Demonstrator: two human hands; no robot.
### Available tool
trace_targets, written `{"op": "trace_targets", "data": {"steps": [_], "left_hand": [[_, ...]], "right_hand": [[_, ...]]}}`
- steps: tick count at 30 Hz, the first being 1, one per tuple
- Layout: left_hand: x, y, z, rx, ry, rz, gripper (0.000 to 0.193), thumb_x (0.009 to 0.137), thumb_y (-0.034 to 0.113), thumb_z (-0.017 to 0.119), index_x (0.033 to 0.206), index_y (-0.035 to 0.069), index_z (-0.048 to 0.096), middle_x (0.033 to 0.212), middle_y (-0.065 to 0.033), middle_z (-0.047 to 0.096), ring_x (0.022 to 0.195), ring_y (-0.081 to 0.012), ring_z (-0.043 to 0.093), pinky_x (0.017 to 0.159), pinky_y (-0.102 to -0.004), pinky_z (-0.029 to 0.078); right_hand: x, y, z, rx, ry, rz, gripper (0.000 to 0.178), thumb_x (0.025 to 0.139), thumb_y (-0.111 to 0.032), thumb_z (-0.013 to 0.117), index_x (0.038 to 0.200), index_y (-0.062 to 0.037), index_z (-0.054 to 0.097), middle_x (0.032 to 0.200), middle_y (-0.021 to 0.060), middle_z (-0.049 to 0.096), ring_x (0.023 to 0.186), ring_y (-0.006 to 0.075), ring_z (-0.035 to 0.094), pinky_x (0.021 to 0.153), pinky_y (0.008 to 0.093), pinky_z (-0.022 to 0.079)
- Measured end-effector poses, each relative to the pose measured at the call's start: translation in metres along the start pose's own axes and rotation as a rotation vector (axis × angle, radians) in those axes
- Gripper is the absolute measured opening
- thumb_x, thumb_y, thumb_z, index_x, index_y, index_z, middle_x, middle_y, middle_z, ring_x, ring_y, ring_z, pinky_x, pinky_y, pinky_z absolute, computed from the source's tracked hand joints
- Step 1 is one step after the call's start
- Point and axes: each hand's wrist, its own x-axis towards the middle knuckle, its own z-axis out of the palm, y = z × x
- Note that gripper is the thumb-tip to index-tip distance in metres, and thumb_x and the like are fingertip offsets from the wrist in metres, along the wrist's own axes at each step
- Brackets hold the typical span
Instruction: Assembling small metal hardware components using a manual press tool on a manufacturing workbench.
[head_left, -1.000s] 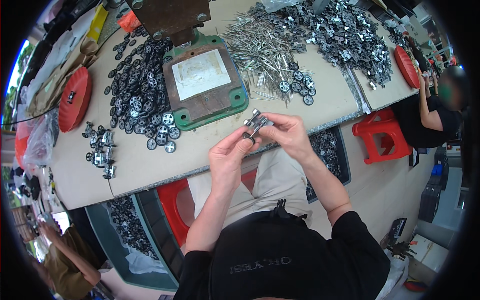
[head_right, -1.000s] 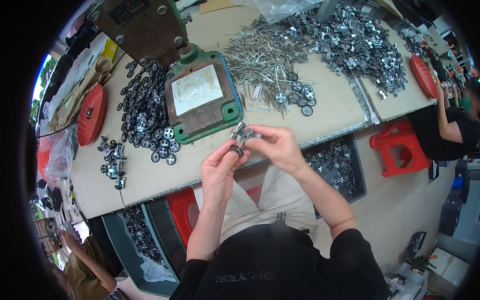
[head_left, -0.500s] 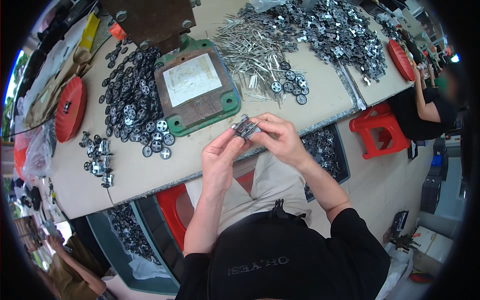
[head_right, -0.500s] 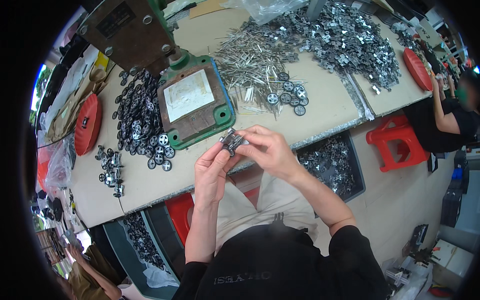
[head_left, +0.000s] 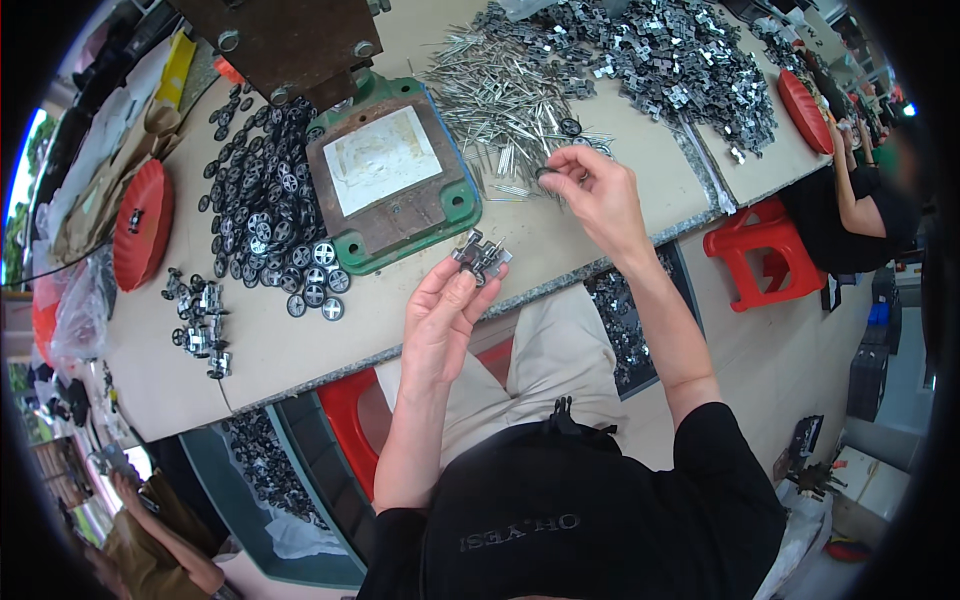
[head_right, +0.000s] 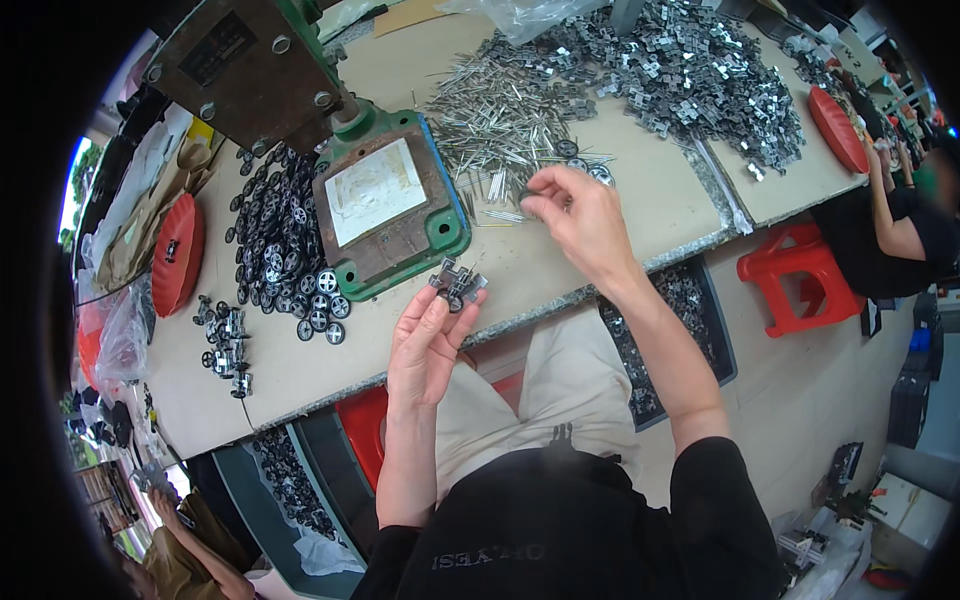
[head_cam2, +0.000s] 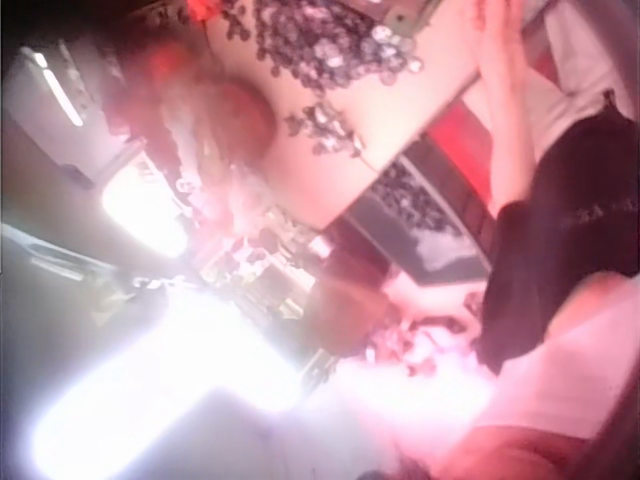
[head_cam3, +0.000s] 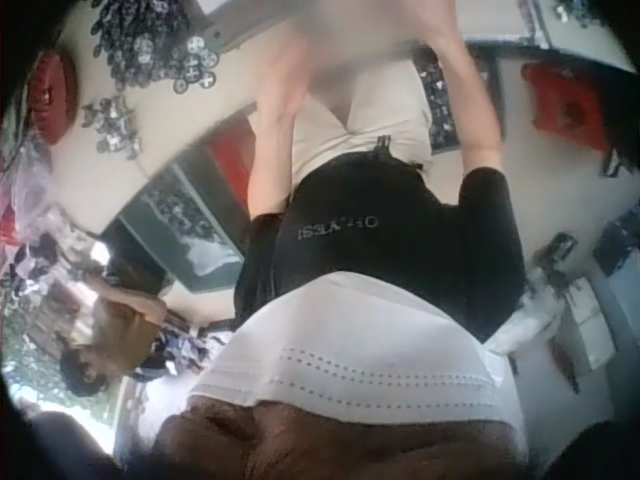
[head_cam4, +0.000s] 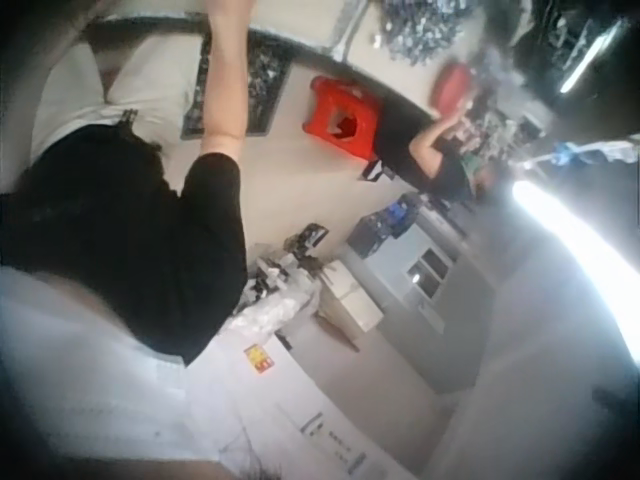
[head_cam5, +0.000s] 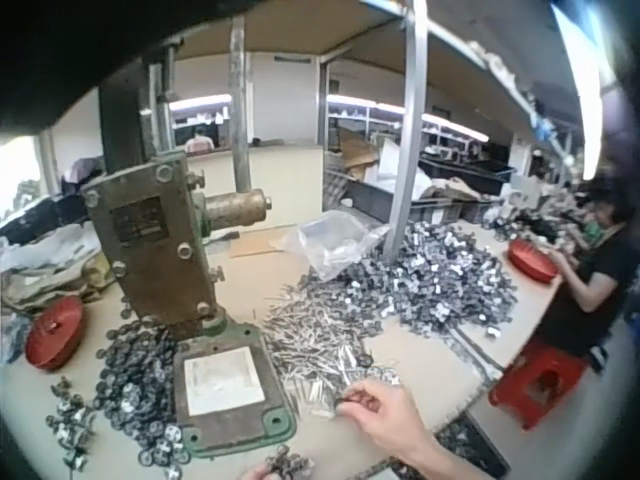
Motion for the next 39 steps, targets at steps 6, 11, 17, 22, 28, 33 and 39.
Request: {"op": "trace_targets", "data": {"steps": [6,11,17,22,28,33,39], "left_hand": [[-0.002,-0.002,0.001,-0.003,-0.021,0.024,0.024,0.09,0.004,0.053,0.114,-0.001,0.055,0.111,-0.0166,0.06,0.105,-0.0305,0.059,0.089,-0.0335,0.052],[-0.004,-0.003,0.002,0.01,-0.008,0.083,0.026,0.089,0.003,0.054,0.115,-0.002,0.055,0.111,-0.0167,0.06,0.103,-0.0299,0.06,0.089,-0.0345,0.052],[-0.01,-0.004,0.005,0.057,0.049,0.155,0.028,0.088,0.002,0.057,0.115,-0.004,0.055,0.109,-0.0166,0.061,0.101,-0.027,0.061,0.088,-0.0331,0.052],[-0.012,-0.006,0.008,0.327,0.108,0.334,0.03,0.087,0.001,0.058,0.115,-0.008,0.054,0.106,-0.0167,0.062,0.096,-0.0237,0.063,0.086,-0.0318,0.052],[-0.013,0.011,-0.003,0.213,0.006,0.087,0.034,0.086,0.003,0.06,0.117,-0.009,0.053,0.106,-0.0171,0.063,0.093,-0.0233,0.064,0.085,-0.0319,0.053],[-0.012,0.01,-0.003,0.209,-0.037,0.078,0.035,0.085,0.005,0.062,0.116,-0.009,0.053,0.106,-0.0178,0.063,0.092,-0.0243,0.064,0.085,-0.0327,0.053],[-0.01,0.005,-0.001,0.293,0.003,0.205,0.034,0.086,0.004,0.061,0.117,-0.007,0.053,0.106,-0.0177,0.063,0.094,-0.0237,0.064,0.084,-0.0325,0.052]], "right_hand": [[-0.041,-0.026,0.025,0.588,-0.122,0.103,0.017,0.085,0.0,0.06,0.101,0.0046,0.062,0.089,0.0072,0.063,0.078,0.011,0.061,0.062,0.0218,0.051],[-0.055,-0.026,0.037,0.663,-0.084,0.062,0.017,0.086,0.002,0.058,0.103,0.005,0.061,0.093,0.0085,0.064,0.08,0.0133,0.063,0.064,0.0225,0.053],[-0.06,-0.028,0.043,0.394,0.039,-0.149,0.016,0.082,0.003,0.062,0.098,0.0048,0.062,0.09,0.0096,0.064,0.077,0.0139,0.064,0.066,0.0231,0.053],[-0.064,-0.026,0.045,0.073,0.147,-0.437,0.021,0.074,0.005,0.067,0.095,0.0025,0.064,0.09,0.0113,0.064,0.074,0.0148,0.063,0.066,0.0238,0.051],[-0.044,-0.027,0.013,0.247,-0.206,-0.386,0.029,0.07,0.002,0.071,0.098,-0.0022,0.066,0.092,0.0096,0.065,0.075,0.0162,0.062,0.066,0.0258,0.049],[-0.032,-0.035,0.005,0.104,-0.447,-0.346,0.026,0.075,-0.005,0.07,0.1,-0.001,0.066,0.092,0.0066,0.066,0.072,0.0091,0.059,0.065,0.0224,0.047],[-0.044,-0.024,0.03,0.667,-0.39,0.2,0.015,0.081,-0.007,0.067,0.091,0.004,0.065,0.08,0.0016,0.063,0.07,0.0047,0.055,0.063,0.0203,0.046]]}}
